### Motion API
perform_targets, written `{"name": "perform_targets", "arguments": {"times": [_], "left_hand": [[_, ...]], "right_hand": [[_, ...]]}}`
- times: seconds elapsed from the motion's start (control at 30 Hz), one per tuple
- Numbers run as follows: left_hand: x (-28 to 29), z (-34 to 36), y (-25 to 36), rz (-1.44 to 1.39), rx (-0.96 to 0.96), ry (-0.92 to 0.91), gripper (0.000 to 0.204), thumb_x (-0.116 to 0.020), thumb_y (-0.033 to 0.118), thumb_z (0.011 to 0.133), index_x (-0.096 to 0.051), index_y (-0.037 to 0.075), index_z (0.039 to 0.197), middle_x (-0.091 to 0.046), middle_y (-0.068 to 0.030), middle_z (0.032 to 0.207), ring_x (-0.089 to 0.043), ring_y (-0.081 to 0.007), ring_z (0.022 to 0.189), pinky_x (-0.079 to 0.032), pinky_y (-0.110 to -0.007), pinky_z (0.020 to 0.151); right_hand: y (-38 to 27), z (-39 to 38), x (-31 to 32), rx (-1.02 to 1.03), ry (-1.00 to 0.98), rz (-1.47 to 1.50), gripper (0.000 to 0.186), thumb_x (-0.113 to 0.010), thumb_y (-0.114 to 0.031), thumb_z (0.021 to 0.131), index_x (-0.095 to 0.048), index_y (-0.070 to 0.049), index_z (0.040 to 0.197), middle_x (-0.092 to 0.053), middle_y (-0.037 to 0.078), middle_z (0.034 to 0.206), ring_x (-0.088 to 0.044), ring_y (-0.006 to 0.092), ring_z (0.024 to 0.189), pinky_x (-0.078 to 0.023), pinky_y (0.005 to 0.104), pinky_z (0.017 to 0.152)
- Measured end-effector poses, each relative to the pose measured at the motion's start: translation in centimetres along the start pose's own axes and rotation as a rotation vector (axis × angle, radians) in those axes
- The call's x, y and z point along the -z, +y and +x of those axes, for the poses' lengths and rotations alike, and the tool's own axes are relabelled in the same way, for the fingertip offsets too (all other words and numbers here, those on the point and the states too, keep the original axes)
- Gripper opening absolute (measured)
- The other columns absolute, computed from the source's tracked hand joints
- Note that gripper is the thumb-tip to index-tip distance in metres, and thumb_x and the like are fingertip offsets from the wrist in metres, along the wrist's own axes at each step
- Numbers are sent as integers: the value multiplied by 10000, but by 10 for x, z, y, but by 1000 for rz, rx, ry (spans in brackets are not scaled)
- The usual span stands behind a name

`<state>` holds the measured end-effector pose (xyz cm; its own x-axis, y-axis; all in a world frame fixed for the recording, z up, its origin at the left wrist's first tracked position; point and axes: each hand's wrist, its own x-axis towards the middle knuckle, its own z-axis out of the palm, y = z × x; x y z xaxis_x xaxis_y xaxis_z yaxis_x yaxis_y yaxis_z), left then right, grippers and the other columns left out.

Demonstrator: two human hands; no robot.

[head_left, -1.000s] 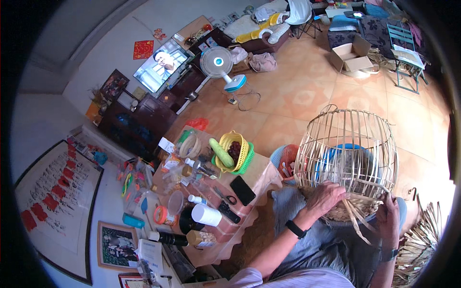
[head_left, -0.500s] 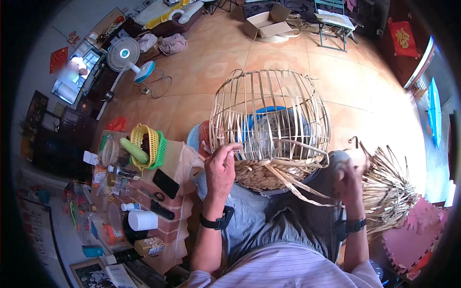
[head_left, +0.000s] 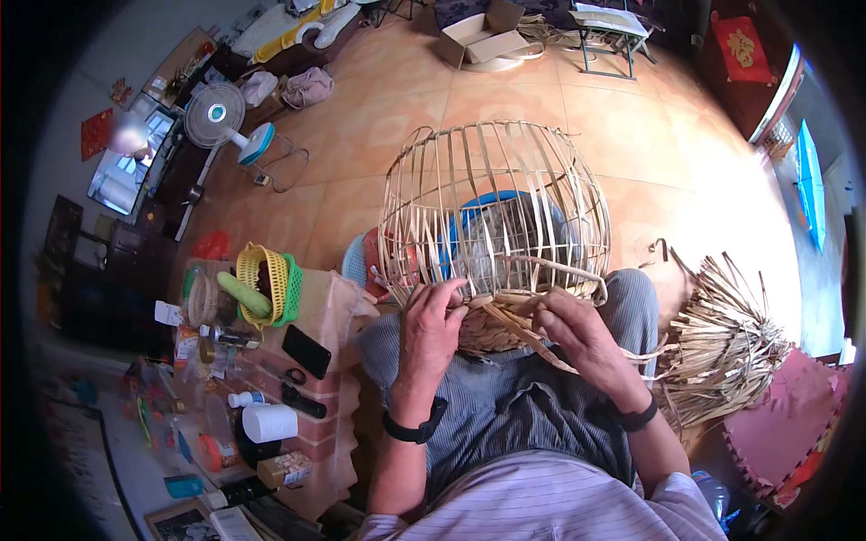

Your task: Manually weaving a bamboo basket or structure using strips of bamboo.

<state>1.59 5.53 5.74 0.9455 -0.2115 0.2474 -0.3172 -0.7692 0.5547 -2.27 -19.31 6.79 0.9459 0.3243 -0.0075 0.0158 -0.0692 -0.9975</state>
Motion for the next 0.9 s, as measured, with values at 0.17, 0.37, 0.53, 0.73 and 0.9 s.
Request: {"name": "perform_targets", "arguments": {"times": [0.17, 0.37, 0.53, 0.73, 0.9], "left_hand": [[-8, 0, -1, -60, -79, 97, 227, -736, -5, 854, -699, 44, 1073, -673, -110, 971, -657, -301, 979, -540, -416, 859], [-36, 5, 6, -69, -118, 92, 235, -698, -22, 855, -692, 38, 1082, -714, -176, 1009, -685, -395, 970, -554, -463, 835], [-47, 8, 2, -108, -1, 31, 206, -516, -68, 876, -618, 7, 1038, -672, -263, 919, -658, -492, 928, -518, -566, 756], [-38, 22, 2, -32, 74, -39, 191, -576, -55, 860, -651, 27, 1016, -709, -251, 893, -695, -459, 884, -547, -549, 758], [-29, 22, 9, -76, 105, -91, 326, -606, -59, 857, -656, 40, 1164, -715, -259, 929, -700, -457, 913, -557, -527, 779]], "right_hand": [[12, 27, -6, 219, 197, -517, 273, -700, -44, 909, -652, 19, 1170, -636, 220, 1039, -676, 407, 931, -538, 459, 798], [25, 49, -6, 248, 304, -680, 173, -744, -94, 859, -642, -39, 987, -669, 143, 829, -683, 369, 751, -533, 450, 652], [22, 66, -26, 288, 324, -938, 67, -666, -108, 888, -640, -71, 937, -686, 139, 868, -694, 375, 740, -546, 474, 615], [13, 62, -39, 374, 235, -920, 277, -747, -134, 832, -634, 0, 1047, -619, 176, 987, -673, 386, 894, -554, 472, 700], [18, 70, -45, 281, 282, -981, 289, -814, -117, 728, -650, -2, 935, -611, 170, 961, -647, 381, 915, -546, 474, 727]]}}
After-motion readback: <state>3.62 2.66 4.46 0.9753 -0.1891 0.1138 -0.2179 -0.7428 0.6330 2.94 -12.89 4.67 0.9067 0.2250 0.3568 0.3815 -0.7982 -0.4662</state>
